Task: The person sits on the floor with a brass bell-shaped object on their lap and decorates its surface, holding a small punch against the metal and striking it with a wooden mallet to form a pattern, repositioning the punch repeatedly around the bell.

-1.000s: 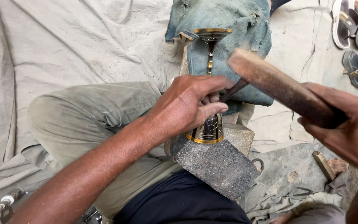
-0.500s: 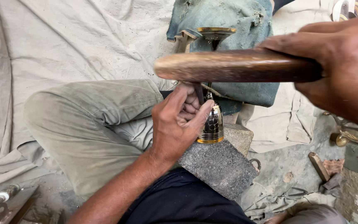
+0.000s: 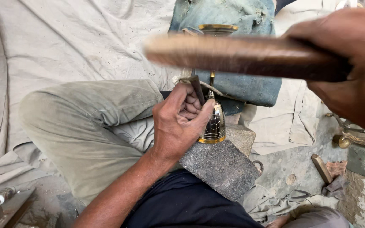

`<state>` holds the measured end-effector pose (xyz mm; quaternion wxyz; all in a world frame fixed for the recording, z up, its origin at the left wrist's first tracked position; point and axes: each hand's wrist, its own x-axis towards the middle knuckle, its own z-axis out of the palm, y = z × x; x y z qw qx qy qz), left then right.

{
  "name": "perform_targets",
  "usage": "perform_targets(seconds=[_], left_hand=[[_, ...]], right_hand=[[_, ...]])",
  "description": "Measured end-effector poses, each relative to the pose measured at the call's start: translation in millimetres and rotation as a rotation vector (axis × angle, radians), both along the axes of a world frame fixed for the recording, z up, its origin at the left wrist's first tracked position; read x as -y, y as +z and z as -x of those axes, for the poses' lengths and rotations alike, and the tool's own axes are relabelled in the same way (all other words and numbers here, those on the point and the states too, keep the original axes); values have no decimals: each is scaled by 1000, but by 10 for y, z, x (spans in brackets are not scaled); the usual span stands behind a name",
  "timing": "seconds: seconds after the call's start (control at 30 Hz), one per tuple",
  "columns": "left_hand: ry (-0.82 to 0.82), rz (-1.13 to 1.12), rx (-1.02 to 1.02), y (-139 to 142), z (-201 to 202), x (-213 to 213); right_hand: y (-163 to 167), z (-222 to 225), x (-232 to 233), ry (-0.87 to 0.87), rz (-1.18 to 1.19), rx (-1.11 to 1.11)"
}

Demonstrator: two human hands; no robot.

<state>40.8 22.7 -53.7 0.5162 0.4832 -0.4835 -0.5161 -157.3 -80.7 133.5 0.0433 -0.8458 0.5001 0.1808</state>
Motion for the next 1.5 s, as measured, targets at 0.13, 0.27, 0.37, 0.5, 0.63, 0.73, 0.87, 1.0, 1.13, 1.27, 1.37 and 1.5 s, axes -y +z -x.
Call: perform_targets(seconds=[0.13, 0.27, 0.37, 0.5, 0.63, 0.73, 0.87, 1.0, 1.13, 1.27, 1.37, 1.5], left_hand=[[-41, 4, 6, 34, -35, -15], [-139, 105, 134, 102, -32, 53], [-228, 128, 184, 148, -69, 142], [-325, 235, 186, 177, -91, 266], [-434, 328, 218, 164, -95, 371], [-507, 397, 258, 146, -111, 414], [-584, 481, 283, 135, -94, 499], [-694, 470, 266, 180, -63, 571], [-813, 552, 268, 244, -127, 616], [-883, 603, 293, 285, -207, 637], [-868, 607, 342, 267, -235, 601], [-529, 545, 88, 120, -290, 513]], right_hand=[[-197, 407, -112, -111, -29, 206], [-315, 758, -194, -248, -123, 103], [-331, 931, -197, -364, -287, -24], [-449, 1081, -532, -642, -382, 4], [-512, 1262, -1013, -685, -205, 359], [-586, 1292, -1314, -576, -207, -145], [-695, 1189, -1778, -789, 38, 308], [-864, 1152, -2081, -703, 125, 373], [-938, 1130, -2234, -666, 178, 329], [-974, 979, -2317, -568, 358, 435], [-1003, 889, -2289, -585, 326, 437], [-1005, 855, -2152, -683, 297, 689]])
